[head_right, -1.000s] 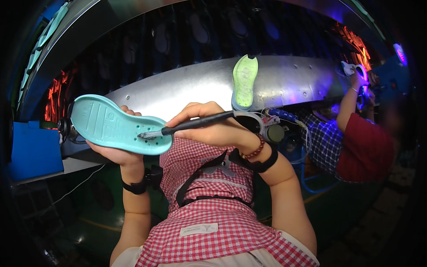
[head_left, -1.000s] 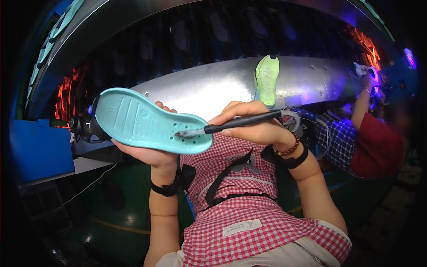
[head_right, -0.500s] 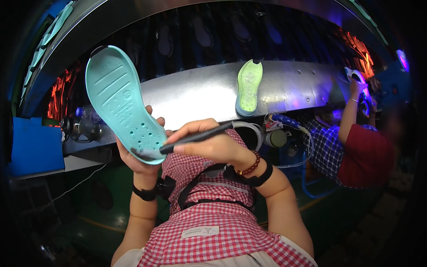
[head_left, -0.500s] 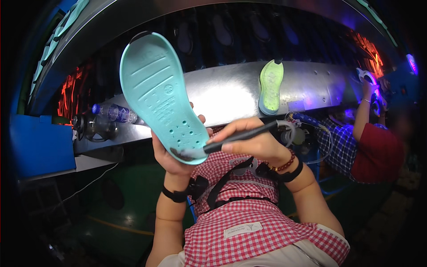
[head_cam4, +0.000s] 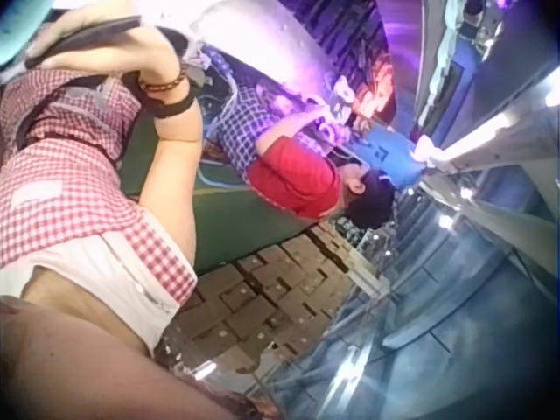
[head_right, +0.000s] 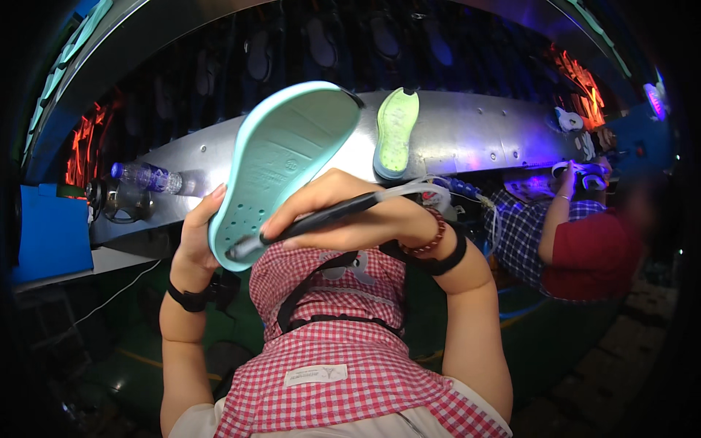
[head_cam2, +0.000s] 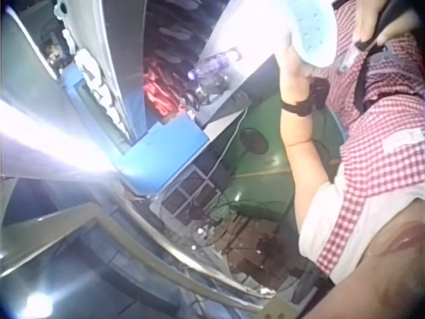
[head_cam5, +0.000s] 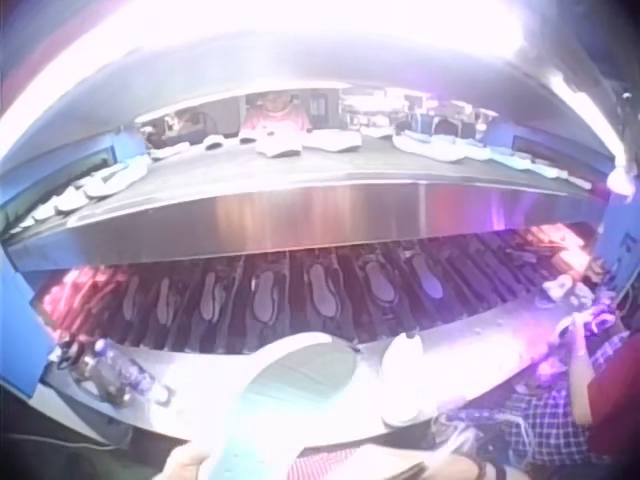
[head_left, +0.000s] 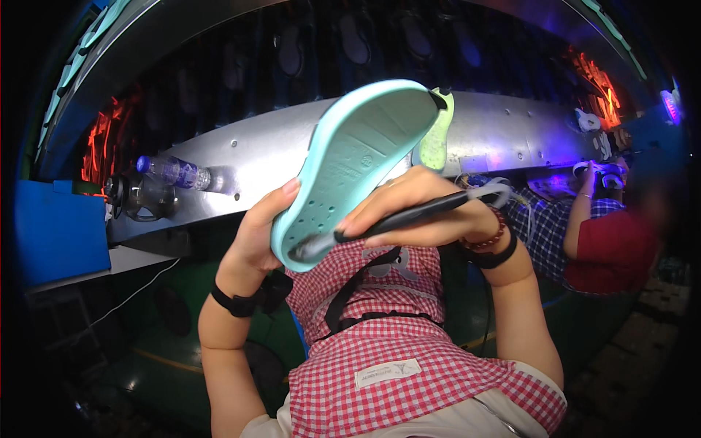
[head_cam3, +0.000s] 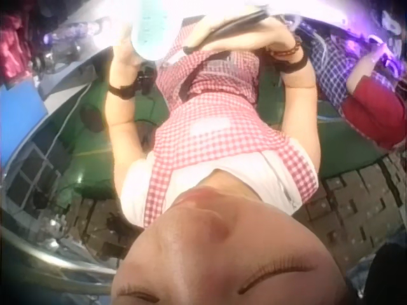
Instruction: Applying adhesive to a shoe sole using a brush.
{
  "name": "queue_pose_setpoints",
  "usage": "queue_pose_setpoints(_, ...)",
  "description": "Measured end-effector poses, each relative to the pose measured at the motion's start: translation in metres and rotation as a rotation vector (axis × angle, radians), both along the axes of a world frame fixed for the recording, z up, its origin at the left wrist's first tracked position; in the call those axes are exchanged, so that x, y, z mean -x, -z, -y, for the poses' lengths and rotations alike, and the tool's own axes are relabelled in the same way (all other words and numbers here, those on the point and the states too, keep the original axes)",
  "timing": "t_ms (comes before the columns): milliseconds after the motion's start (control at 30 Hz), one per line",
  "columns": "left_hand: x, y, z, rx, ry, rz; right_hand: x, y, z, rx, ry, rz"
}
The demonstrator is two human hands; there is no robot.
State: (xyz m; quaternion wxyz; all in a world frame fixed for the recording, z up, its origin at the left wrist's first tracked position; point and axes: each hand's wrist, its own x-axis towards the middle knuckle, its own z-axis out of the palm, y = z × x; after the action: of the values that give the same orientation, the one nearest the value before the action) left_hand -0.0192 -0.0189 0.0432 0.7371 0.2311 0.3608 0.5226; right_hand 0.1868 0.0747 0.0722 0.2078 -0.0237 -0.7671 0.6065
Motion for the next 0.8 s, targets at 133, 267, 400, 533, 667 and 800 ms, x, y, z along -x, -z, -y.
queue_pose_setpoints(133,0.006,-0.005,0.005,0.149,0.122,-0.079,-0.002,0.0,-0.004,-0.045,-0.267,-0.03)
queue_pose_setpoints(267,0.016,-0.012,0.005,0.144,0.216,-0.045,-0.011,-0.01,-0.012,-0.06,-0.089,-0.063)
queue_pose_setpoints(400,0.015,-0.01,0.006,0.076,0.255,-0.178,-0.013,-0.009,-0.013,-0.109,-0.251,0.027)
queue_pose_setpoints(533,0.024,-0.003,0.016,0.122,0.133,-0.091,-0.02,-0.014,-0.016,-0.1,-0.019,-0.045)
queue_pose_setpoints(667,0.037,0.003,0.018,0.071,0.156,-0.086,-0.026,0.007,-0.012,-0.113,-0.086,-0.001)
queue_pose_setpoints(800,0.044,0.005,0.028,0.055,0.059,0.014,-0.029,0.003,-0.012,-0.025,0.026,-0.127)
